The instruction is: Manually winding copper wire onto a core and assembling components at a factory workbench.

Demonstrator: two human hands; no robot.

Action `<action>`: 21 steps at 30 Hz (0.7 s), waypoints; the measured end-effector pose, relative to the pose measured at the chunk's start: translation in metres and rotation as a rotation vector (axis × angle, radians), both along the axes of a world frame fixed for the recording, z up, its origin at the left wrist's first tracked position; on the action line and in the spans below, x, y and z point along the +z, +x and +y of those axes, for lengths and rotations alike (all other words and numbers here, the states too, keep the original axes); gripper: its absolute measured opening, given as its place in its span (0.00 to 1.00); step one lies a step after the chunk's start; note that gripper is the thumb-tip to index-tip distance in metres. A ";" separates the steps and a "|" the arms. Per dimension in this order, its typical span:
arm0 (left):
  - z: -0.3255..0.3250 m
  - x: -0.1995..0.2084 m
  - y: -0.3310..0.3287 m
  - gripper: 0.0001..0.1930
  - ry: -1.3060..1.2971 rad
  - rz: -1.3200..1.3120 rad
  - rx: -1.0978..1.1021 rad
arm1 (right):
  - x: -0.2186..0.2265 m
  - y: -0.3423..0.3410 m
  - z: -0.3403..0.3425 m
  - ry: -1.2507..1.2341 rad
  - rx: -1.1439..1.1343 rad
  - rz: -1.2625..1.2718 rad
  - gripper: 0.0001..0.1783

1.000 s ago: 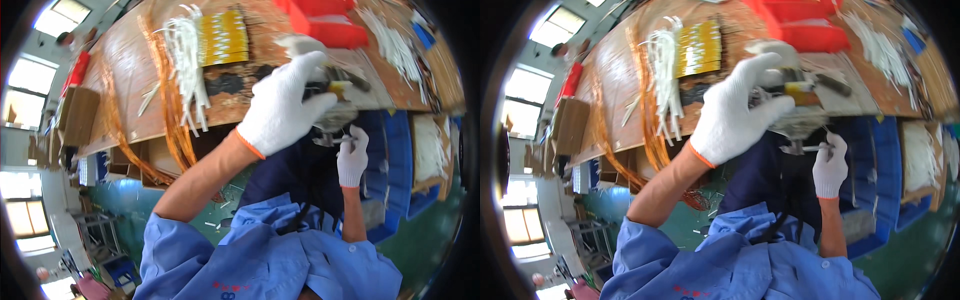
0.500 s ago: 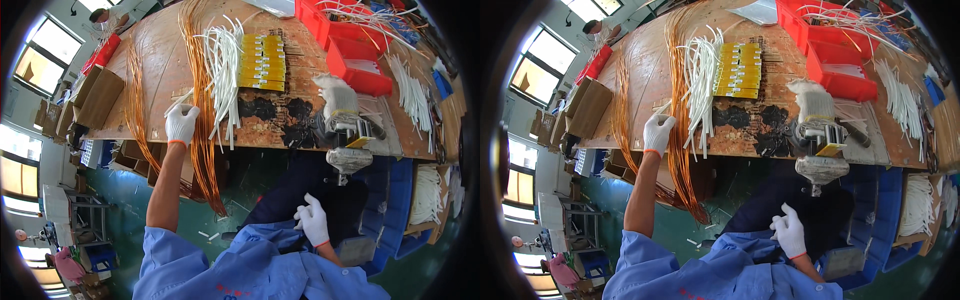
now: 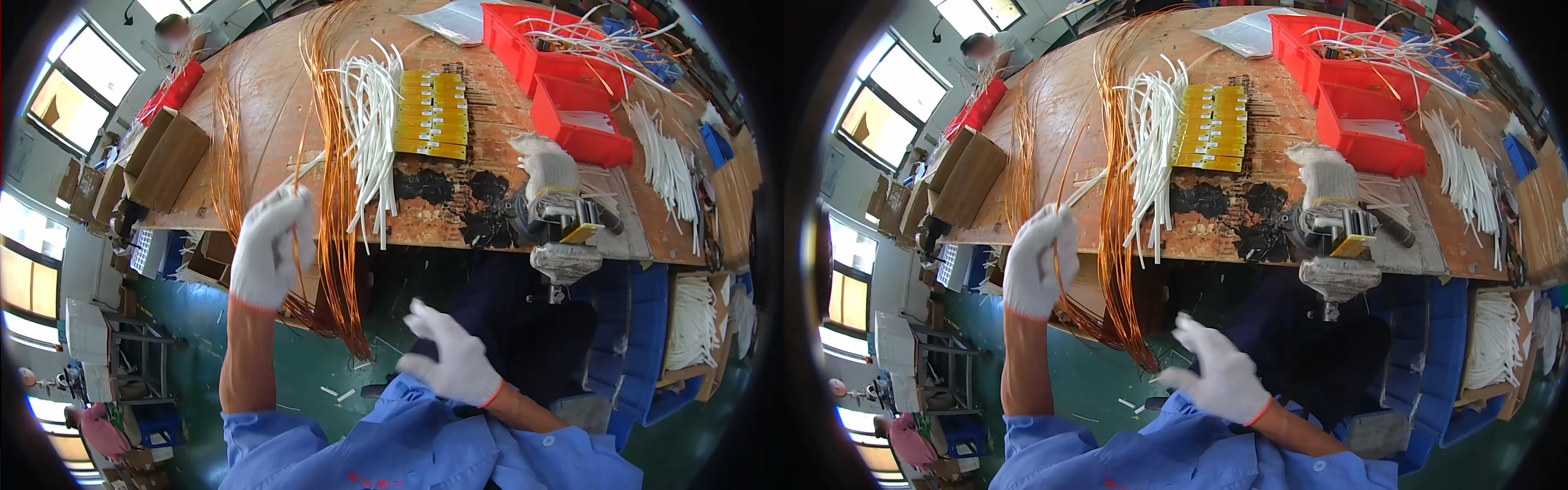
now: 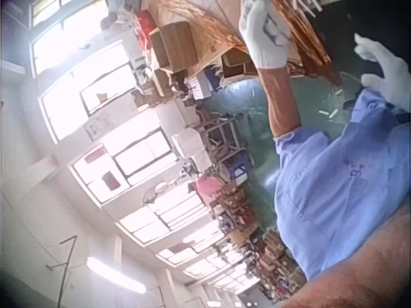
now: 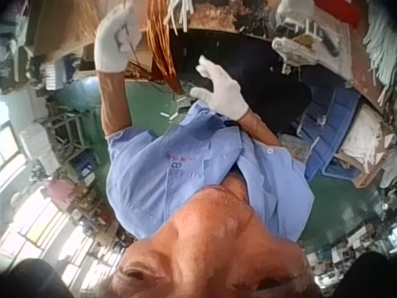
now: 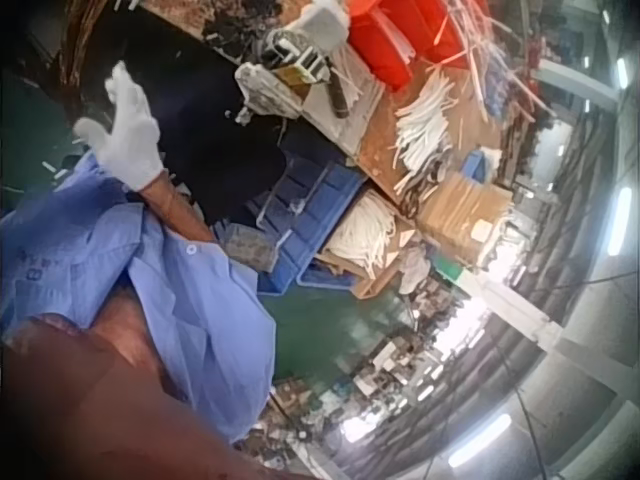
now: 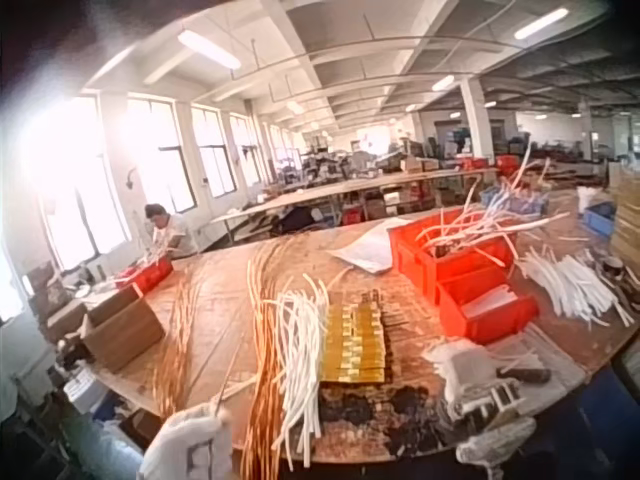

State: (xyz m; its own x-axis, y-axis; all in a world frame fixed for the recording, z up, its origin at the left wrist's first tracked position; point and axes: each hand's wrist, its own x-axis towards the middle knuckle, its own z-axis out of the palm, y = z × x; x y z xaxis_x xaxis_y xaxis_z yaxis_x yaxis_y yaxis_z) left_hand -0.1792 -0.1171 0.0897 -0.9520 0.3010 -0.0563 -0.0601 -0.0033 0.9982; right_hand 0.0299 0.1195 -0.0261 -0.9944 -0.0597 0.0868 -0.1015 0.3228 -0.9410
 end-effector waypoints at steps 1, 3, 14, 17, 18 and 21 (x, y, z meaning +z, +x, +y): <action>0.015 0.021 0.028 0.09 0.022 0.014 -0.087 | 0.015 -0.007 -0.009 0.030 0.073 0.214 0.46; 0.049 0.048 0.066 0.06 0.257 -0.193 -0.156 | 0.047 -0.004 -0.024 -0.346 0.358 0.124 0.51; 0.109 0.001 -0.010 0.15 0.211 -0.360 -0.191 | -0.004 0.288 0.195 -0.070 -0.530 -0.613 0.15; 0.119 -0.020 -0.046 0.14 0.337 -0.376 -0.144 | -0.114 0.563 0.270 0.858 0.199 -0.688 0.09; 0.117 -0.022 -0.059 0.12 0.399 -0.361 -0.184 | -0.116 0.580 0.259 0.870 0.143 -0.874 0.10; 0.115 -0.015 -0.071 0.11 0.418 -0.345 -0.052 | -0.084 0.606 0.246 0.893 -0.002 -1.430 0.24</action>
State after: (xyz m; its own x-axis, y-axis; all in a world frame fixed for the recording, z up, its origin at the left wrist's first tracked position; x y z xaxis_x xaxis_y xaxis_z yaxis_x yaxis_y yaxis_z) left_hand -0.2506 -0.0023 0.0743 -0.8829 0.4104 -0.2282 -0.3942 -0.3837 0.8351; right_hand 0.6358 0.3652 -0.1102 -0.2401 0.4127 -0.8786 0.6120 0.7669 0.1930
